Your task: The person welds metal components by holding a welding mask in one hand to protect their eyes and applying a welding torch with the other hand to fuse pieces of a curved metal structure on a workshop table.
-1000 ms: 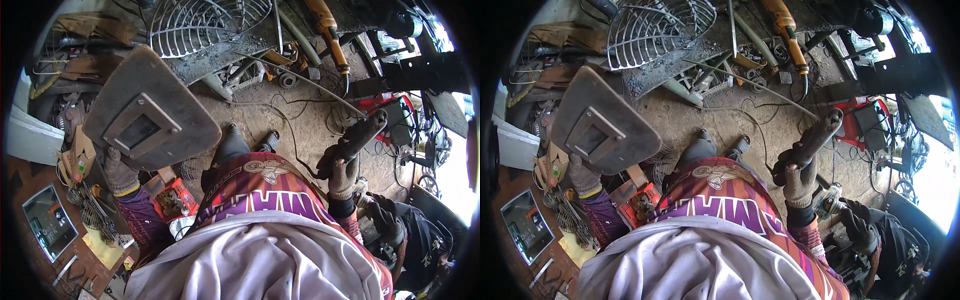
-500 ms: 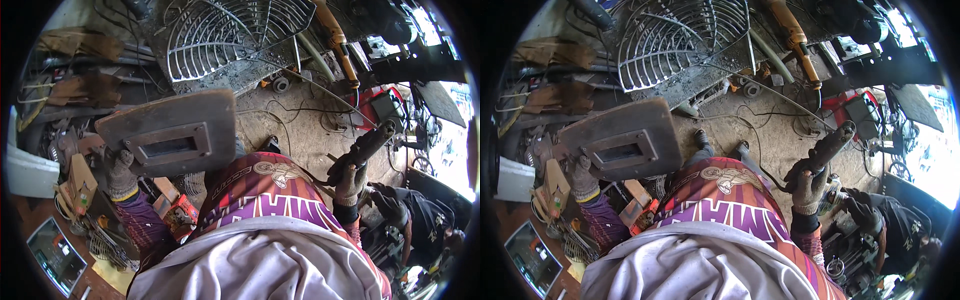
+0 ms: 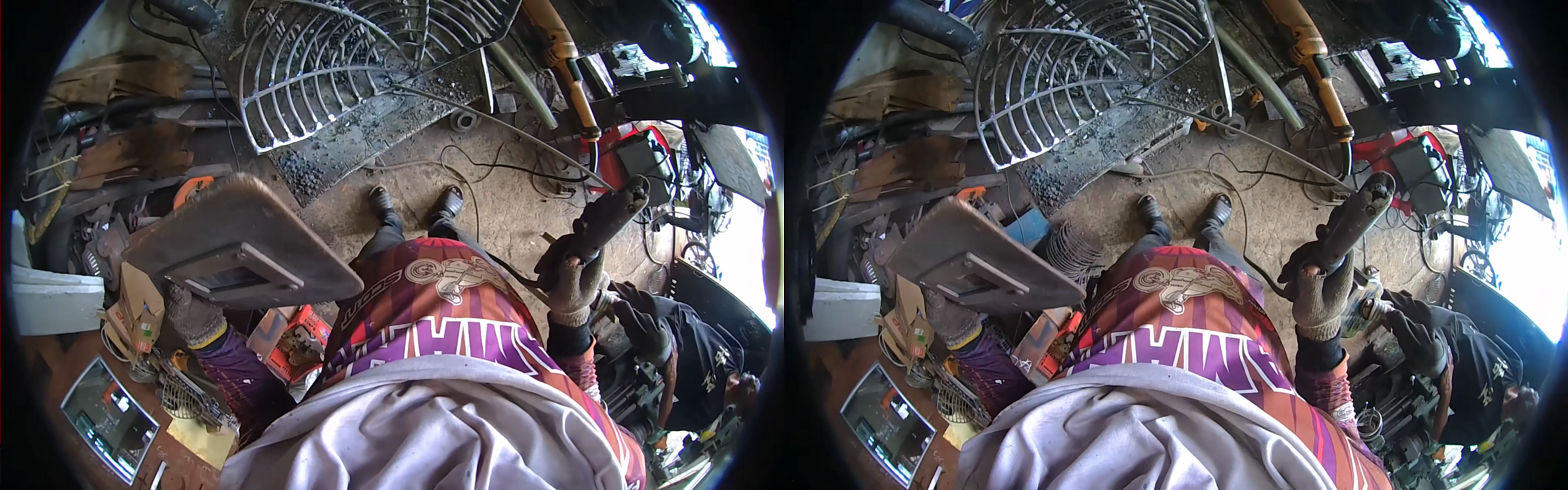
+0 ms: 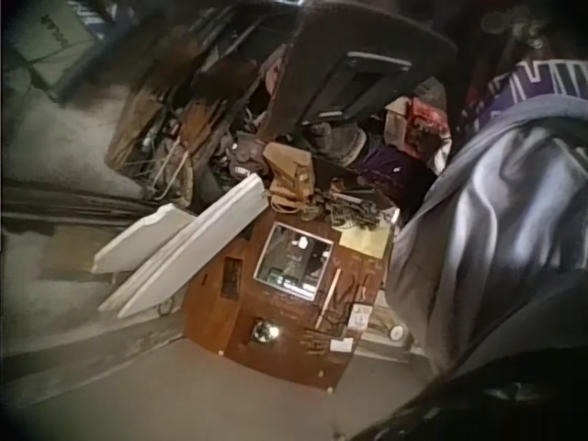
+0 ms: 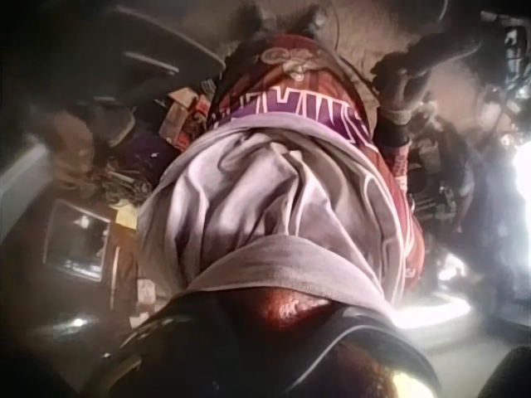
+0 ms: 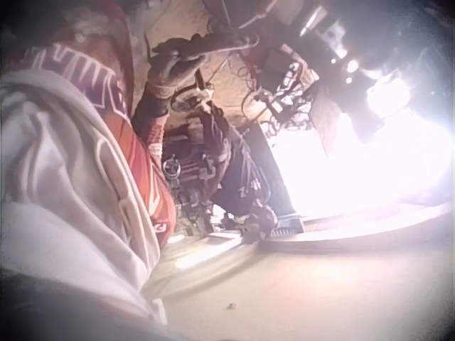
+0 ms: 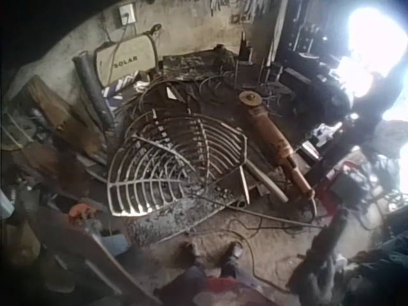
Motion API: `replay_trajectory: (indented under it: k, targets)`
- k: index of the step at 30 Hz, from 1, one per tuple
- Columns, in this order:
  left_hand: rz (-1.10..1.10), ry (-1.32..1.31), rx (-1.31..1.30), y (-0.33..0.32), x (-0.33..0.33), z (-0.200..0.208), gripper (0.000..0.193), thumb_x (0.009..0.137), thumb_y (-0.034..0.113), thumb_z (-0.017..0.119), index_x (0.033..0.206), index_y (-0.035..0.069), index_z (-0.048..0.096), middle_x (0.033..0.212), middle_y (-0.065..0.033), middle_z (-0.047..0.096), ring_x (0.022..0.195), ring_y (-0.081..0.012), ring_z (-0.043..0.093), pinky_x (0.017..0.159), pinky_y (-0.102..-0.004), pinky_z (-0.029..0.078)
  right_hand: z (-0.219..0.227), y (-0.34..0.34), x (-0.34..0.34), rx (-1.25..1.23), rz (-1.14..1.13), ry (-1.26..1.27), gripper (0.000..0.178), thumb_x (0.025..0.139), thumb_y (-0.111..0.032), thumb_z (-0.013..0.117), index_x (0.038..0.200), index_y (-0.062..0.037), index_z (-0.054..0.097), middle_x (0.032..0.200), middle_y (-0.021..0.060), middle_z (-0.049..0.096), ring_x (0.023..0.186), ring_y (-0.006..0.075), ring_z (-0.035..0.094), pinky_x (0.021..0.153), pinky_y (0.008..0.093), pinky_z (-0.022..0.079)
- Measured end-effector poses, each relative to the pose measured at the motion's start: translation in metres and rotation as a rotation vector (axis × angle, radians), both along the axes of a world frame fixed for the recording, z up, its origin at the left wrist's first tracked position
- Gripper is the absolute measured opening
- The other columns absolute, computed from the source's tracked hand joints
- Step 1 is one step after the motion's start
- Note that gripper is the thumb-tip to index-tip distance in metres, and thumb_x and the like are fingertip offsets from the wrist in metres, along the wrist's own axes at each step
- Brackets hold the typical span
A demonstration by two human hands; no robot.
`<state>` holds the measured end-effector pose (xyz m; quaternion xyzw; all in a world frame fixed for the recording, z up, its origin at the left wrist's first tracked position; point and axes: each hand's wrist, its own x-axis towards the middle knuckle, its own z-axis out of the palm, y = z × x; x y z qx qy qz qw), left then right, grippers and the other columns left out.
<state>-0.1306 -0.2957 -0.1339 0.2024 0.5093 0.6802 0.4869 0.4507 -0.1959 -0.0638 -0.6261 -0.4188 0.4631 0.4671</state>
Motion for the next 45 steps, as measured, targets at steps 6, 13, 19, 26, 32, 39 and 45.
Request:
replay_trajectory:
  k: [6, 13, 19, 26, 32, 39, 45]
  targets:
    - [-0.049, -0.055, 0.013, 0.013, 0.05, 0.026, 0.057, 0.091, 0.031, 0.058, 0.138, 0.004, 0.041, 0.136, -0.0169, 0.047, 0.122, -0.0343, 0.048, 0.102, -0.0494, 0.04, -0.011, 0.016, 0.013, 0.012, 0.067, 0.061, 0.087, 0.082, -0.05, 0.07, 0.136, 0.0053, 0.031, 0.077, 0.0062, 0.058, 0.059, 0.0118, 0.056, 0.053, 0.0246, 0.046]
    - [-0.002, -0.031, -0.039, 0.018, 0.084, 0.038, 0.062, 0.09, 0.036, 0.058, 0.139, 0.004, 0.039, 0.139, -0.0186, 0.044, 0.126, -0.0368, 0.043, 0.104, -0.0545, 0.035, -0.019, 0.027, 0.027, -0.018, 0.123, 0.084, 0.085, 0.083, -0.047, 0.07, 0.136, 0.0057, 0.029, 0.079, 0.0071, 0.059, 0.062, 0.0127, 0.057, 0.055, 0.0253, 0.047]
    - [0.077, 0.062, -0.074, 0.023, 0.096, 0.045, 0.06, 0.091, 0.036, 0.056, 0.14, 0.004, 0.039, 0.14, -0.0183, 0.043, 0.126, -0.0362, 0.043, 0.104, -0.0524, 0.035, -0.02, 0.031, 0.027, -0.047, 0.128, 0.111, 0.086, 0.082, -0.047, 0.07, 0.135, 0.0066, 0.029, 0.08, 0.0072, 0.059, 0.061, 0.0122, 0.057, 0.054, 0.0247, 0.047]
    - [0.043, 0.031, -0.034, 0.023, 0.094, 0.046, 0.057, 0.092, 0.033, 0.055, 0.139, 0.004, 0.039, 0.14, -0.0183, 0.042, 0.126, -0.0364, 0.043, 0.104, -0.0526, 0.035, -0.018, 0.034, 0.026, -0.081, 0.144, 0.106, 0.088, 0.081, -0.049, 0.071, 0.135, 0.0067, 0.029, 0.081, 0.0072, 0.059, 0.061, 0.0118, 0.058, 0.053, 0.0237, 0.046]
    - [0.051, -0.058, 0.019, 0.025, 0.088, 0.054, 0.056, 0.091, 0.03, 0.057, 0.138, 0.004, 0.041, 0.138, -0.0186, 0.045, 0.125, -0.0359, 0.045, 0.103, -0.0527, 0.037, -0.019, 0.035, 0.023, -0.059, 0.138, 0.1, 0.087, 0.081, -0.048, 0.071, 0.135, 0.007, 0.03, 0.081, 0.0067, 0.059, 0.062, 0.0125, 0.058, 0.053, 0.0246, 0.047]
    - [0.144, -0.047, -0.019, 0.026, 0.08, 0.059, 0.059, 0.089, 0.03, 0.058, 0.139, 0.004, 0.04, 0.138, -0.02, 0.044, 0.125, -0.0369, 0.045, 0.104, -0.0538, 0.036, -0.021, 0.034, 0.023, -0.036, 0.14, 0.104, 0.09, 0.081, -0.052, 0.07, 0.135, 0.0074, 0.031, 0.077, 0.0057, 0.058, 0.06, 0.0117, 0.056, 0.053, 0.025, 0.047]
    - [-0.02, -0.117, 0.127, 0.031, 0.085, 0.056, 0.055, 0.092, 0.029, 0.056, 0.139, 0.005, 0.039, 0.139, -0.0182, 0.044, 0.125, -0.0373, 0.045, 0.102, -0.0553, 0.038, -0.018, 0.036, 0.02, -0.049, 0.167, 0.08, 0.09, 0.081, -0.053, 0.07, 0.135, 0.0071, 0.031, 0.078, 0.0051, 0.058, 0.06, 0.0104, 0.056, 0.055, 0.0234, 0.046]
